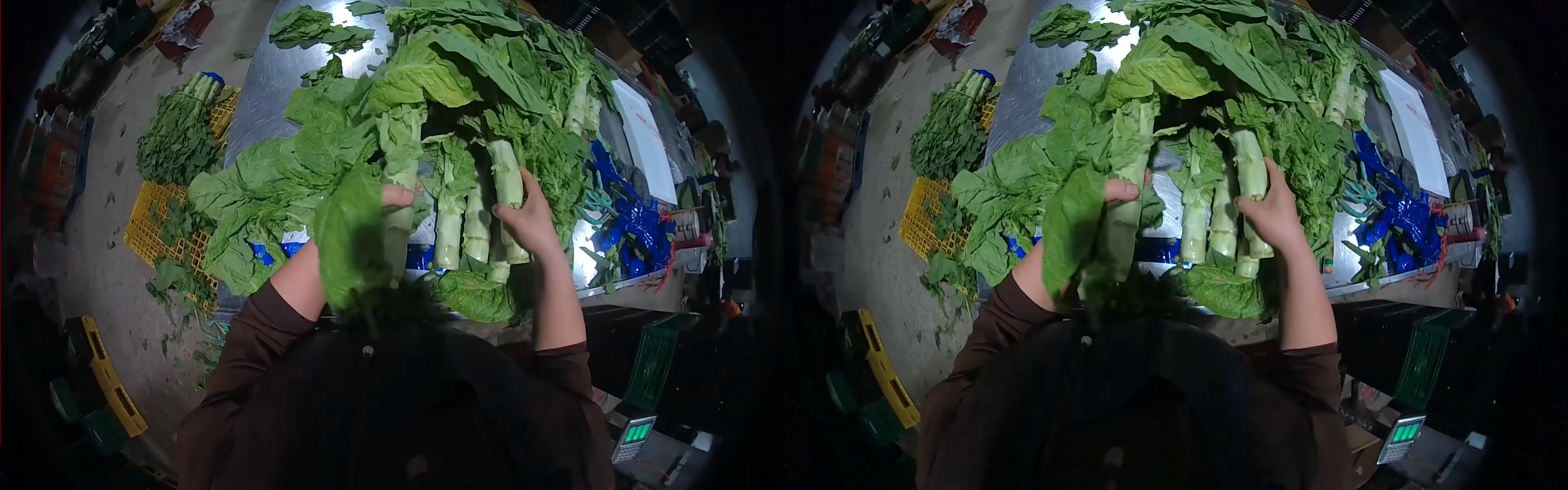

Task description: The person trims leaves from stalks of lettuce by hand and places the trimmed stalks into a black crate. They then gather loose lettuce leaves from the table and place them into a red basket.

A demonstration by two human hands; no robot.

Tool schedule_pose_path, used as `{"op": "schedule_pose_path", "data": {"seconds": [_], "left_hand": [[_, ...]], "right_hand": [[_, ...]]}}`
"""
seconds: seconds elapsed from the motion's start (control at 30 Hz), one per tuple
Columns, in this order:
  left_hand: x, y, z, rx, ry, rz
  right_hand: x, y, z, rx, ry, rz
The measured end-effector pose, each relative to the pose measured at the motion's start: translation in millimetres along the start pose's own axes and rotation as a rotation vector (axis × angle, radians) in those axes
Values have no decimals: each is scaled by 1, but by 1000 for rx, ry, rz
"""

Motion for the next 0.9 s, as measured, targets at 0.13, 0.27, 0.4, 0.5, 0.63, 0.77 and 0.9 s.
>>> {"op": "schedule_pose_path", "data": {"seconds": [0.13,0.27,0.4,0.5,0.63,0.77,0.9], "left_hand": [[-11,9,-13,709,107,153],[-12,8,-13,781,-16,183],[-10,17,-33,443,-28,294],[-24,10,-36,271,-8,156],[-29,46,-14,-389,240,8],[-32,48,-11,-600,149,-21],[-4,57,-7,-1242,266,-221]], "right_hand": [[-37,9,-26,-154,-167,-51],[-24,-44,-16,343,302,273],[-9,-83,-78,-446,-452,-76],[-13,-127,-96,-586,-505,67],[-12,-170,-89,-779,-519,199],[-44,-183,-78,-778,-333,374],[-59,-171,-70,-775,-215,338]]}}
Point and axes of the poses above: each hand's wrist, its own x-axis away from the middle knuckle, its own z-axis out of the back of the hand, y = z × x, the point moved 8 cm from there along -x, towards the middle knuckle, and after that the axes turned 11 degrees about -z, right-handed, at the moved point
